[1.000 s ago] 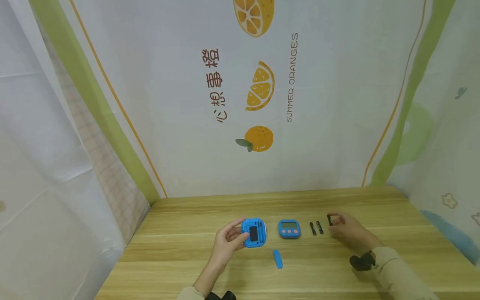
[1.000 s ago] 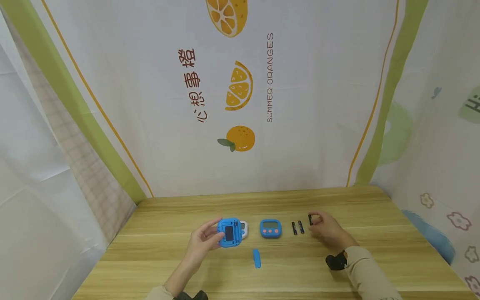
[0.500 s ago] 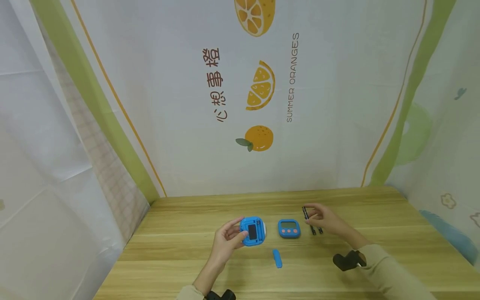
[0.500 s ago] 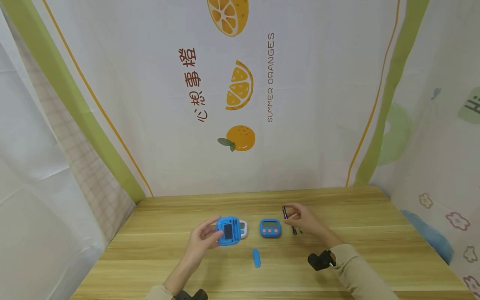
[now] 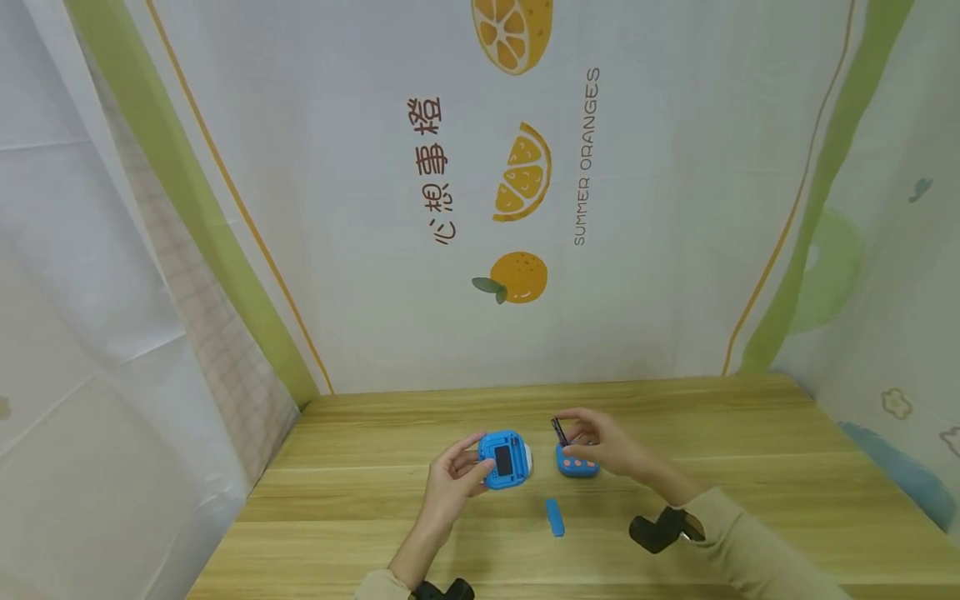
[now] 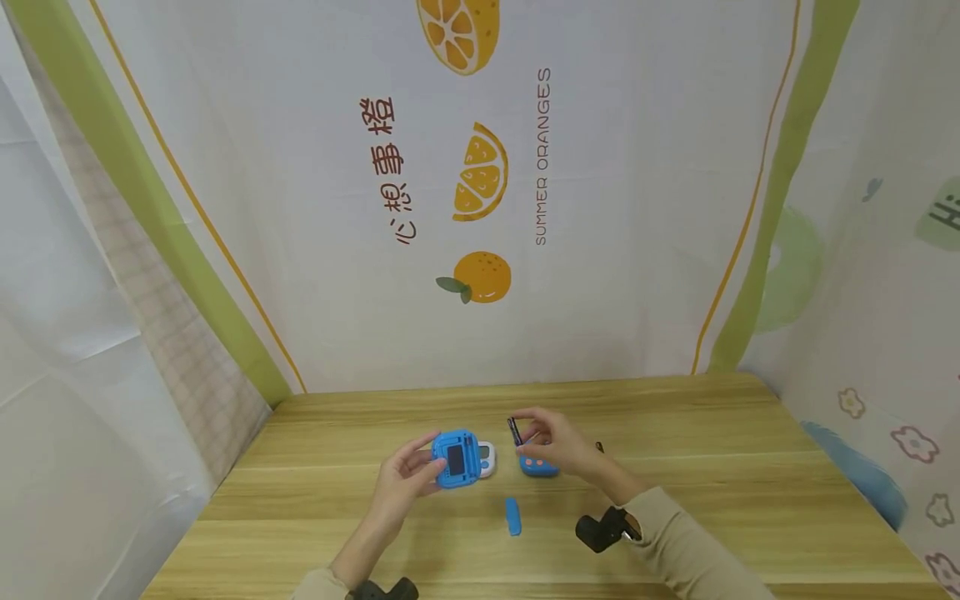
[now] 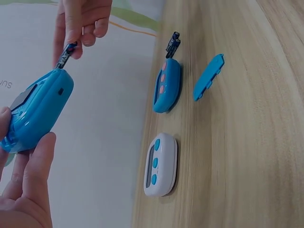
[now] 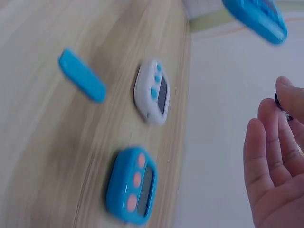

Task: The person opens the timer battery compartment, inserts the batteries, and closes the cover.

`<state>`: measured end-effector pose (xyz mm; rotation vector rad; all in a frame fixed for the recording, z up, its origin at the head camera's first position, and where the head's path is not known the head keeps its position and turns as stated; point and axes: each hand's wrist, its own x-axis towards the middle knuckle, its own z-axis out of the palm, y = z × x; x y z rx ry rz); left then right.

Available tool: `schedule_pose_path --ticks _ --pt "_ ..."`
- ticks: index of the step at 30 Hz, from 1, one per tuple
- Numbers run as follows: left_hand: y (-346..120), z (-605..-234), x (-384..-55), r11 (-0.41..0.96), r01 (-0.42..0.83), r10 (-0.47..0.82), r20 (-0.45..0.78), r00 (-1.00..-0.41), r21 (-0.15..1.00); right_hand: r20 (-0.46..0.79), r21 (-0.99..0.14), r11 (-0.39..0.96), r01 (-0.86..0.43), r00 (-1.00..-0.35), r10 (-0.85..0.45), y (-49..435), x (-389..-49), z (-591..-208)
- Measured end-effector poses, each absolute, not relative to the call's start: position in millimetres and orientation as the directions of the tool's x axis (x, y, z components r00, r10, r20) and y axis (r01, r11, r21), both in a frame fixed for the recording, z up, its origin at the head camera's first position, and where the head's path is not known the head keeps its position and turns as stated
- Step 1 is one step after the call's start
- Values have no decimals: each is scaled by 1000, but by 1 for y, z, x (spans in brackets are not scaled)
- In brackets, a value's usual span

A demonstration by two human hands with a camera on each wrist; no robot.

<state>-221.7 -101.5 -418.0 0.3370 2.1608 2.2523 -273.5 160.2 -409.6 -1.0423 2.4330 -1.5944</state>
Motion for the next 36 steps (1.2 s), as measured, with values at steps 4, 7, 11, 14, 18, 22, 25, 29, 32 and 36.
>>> schedule_pose_path --ticks 4,7,11,14,18,22,25,29,32,36 --pt "-102 -419 -222 -63 146 125 153 -980 987 337 -822 205 -532 -743 -578 147 -267 -407" --pt "-101 -420 -222 -70 152 110 159 -981 986 363 -808 178 -562 -712 -601 138 -262 -407" --pt "-100 -422 -222 -81 154 102 161 -982 985 386 -796 146 -587 -678 -626 127 -258 -408" --pt "-99 -422 -223 -82 151 96 159 -983 985 403 -791 124 -599 -662 -632 121 -256 -409" --pt "-97 -422 -223 -80 148 85 155 -984 986 421 -793 100 -602 -658 -624 116 -254 -411" --pt "-96 -422 -223 -94 142 81 149 -985 985 405 -816 101 -569 -687 -603 114 -253 -413" --pt "-94 -422 -223 -103 132 82 141 -987 986 395 -827 101 -553 -699 -596 113 -252 -415" --pt "-93 -419 -221 -109 124 87 134 -987 986 401 -831 83 -551 -695 -596 112 -251 -417" --pt "-91 -411 -216 -102 127 90 136 -987 987 416 -827 69 -558 -690 -592 111 -250 -417" --pt "-89 -402 -209 -99 132 90 141 -986 986 428 -813 88 -576 -693 -580 110 -246 -412"
